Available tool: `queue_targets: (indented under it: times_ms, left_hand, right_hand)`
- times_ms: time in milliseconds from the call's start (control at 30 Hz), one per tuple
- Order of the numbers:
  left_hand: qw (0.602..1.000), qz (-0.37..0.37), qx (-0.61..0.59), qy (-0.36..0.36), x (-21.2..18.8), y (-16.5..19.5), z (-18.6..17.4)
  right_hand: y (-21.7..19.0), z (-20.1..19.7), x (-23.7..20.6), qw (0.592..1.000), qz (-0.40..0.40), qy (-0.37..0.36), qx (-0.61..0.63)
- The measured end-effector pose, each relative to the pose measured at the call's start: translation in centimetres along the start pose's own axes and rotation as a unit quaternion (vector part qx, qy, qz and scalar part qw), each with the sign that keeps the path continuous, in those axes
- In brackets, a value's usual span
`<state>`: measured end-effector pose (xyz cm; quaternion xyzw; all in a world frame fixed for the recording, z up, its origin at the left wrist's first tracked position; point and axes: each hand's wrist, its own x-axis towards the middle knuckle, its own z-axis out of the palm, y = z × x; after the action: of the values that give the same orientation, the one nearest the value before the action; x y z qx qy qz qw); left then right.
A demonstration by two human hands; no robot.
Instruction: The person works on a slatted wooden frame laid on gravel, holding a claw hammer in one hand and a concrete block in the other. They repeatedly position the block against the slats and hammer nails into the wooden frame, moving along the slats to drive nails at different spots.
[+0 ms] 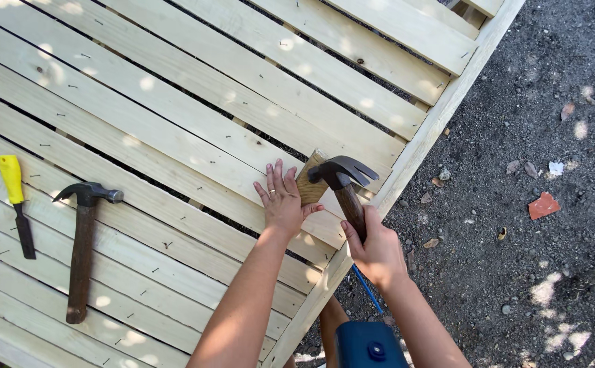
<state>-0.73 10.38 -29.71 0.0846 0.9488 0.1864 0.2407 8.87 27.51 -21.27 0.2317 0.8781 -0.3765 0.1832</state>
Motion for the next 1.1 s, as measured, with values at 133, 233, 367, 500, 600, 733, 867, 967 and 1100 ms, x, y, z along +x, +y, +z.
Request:
queue_targets:
  times_ms: [133,233,367,500,600,733,867,967,1100]
  left_hand:
    - [0.998,0.053,0.006,-0.038,0.7,-1.5,-0.2]
    - [0.992,0.121,0.037,-0.022,1.7,-2.0,-1.2]
    - [0.985,0.055,0.052,-0.157,3.2,-1.5,-3.4]
    - [0.972,0.071,0.149,-0.165,3.9,-0.4,-5.7]
    - [0.974,0.075,0.16,-0.142,3.7,-0.2,-6.2]
    - [0.974,0.065,0.155,-0.151,3.8,-0.9,-5.6]
    - [0.983,0.099,0.149,-0.044,4.1,-0.9,-5.1]
    - [0.979,0.021,0.134,-0.151,4.8,-1.0,-5.3]
    - [0.987,-0.007,-0.035,-0.159,4.9,-1.0,-4.4]
  right_hand:
    - [2.9,1.6,-2.0,0.998,-0.038,0.04,0.031]
    - [4.9,2.2,-4.9,0.998,-0.049,0.025,0.018]
    - [4.7,1.6,-7.2,0.983,-0.13,-0.113,-0.071]
    - [2.0,2.9,-4.7,0.937,-0.233,-0.173,-0.194]
    - [0.9,4.0,-2.9,0.932,-0.082,-0.221,-0.274]
    - [0.8,3.6,-3.2,0.93,-0.194,-0.203,-0.235]
    - [0.2,3.7,-2.7,0.937,-0.074,-0.208,-0.271]
    - [0.8,4.0,-2.7,0.953,-0.075,-0.188,-0.223]
    - [4.6,3.7,-5.7,0.992,0.0,-0.116,-0.05]
